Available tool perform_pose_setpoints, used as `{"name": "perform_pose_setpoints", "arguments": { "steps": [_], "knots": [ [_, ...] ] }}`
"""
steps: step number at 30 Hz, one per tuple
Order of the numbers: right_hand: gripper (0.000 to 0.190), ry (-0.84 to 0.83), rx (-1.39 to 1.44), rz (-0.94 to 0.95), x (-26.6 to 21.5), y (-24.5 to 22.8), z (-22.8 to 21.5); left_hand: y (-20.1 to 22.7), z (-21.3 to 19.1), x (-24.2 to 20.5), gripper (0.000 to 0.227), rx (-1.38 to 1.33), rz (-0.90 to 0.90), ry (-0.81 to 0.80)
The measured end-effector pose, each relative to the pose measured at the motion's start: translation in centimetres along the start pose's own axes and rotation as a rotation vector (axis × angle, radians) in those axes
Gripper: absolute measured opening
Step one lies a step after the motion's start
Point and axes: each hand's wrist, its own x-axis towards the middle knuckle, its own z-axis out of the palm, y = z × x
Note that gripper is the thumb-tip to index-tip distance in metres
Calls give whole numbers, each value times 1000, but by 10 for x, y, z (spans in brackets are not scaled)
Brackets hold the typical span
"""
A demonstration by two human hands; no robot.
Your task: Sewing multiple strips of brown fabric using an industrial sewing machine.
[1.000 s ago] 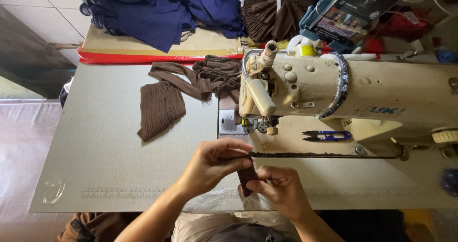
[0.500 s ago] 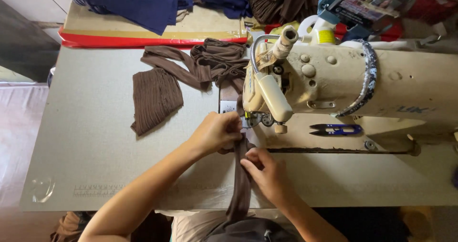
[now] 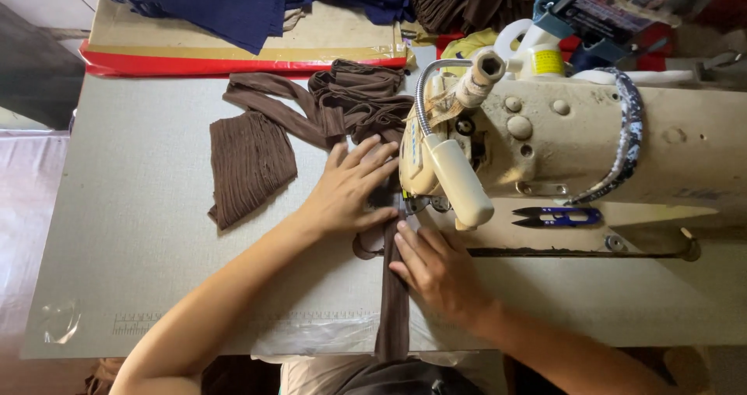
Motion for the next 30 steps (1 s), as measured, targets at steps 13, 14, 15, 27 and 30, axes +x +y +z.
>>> {"name": "perform_pose_setpoints", "arguments": {
  "steps": [13, 14, 15, 27, 30],
  "knots": [
    [36, 207, 22, -6, -1, 21, 37, -17, 8, 13, 54, 169, -15, 55],
    [36, 207, 23, -3, -2, 21, 39, -16, 7, 13, 54, 168, -13, 53],
    [36, 210, 1, -8, -4, 22, 41, -15, 6, 13, 55, 167, -24, 46],
    [33, 164, -118, -51, 1, 22, 32, -8, -3, 15, 52, 199, -51, 109],
    [33, 164, -160, -45, 7, 17, 17, -9, 19, 8, 31, 111, 27, 284]
  ]
}}
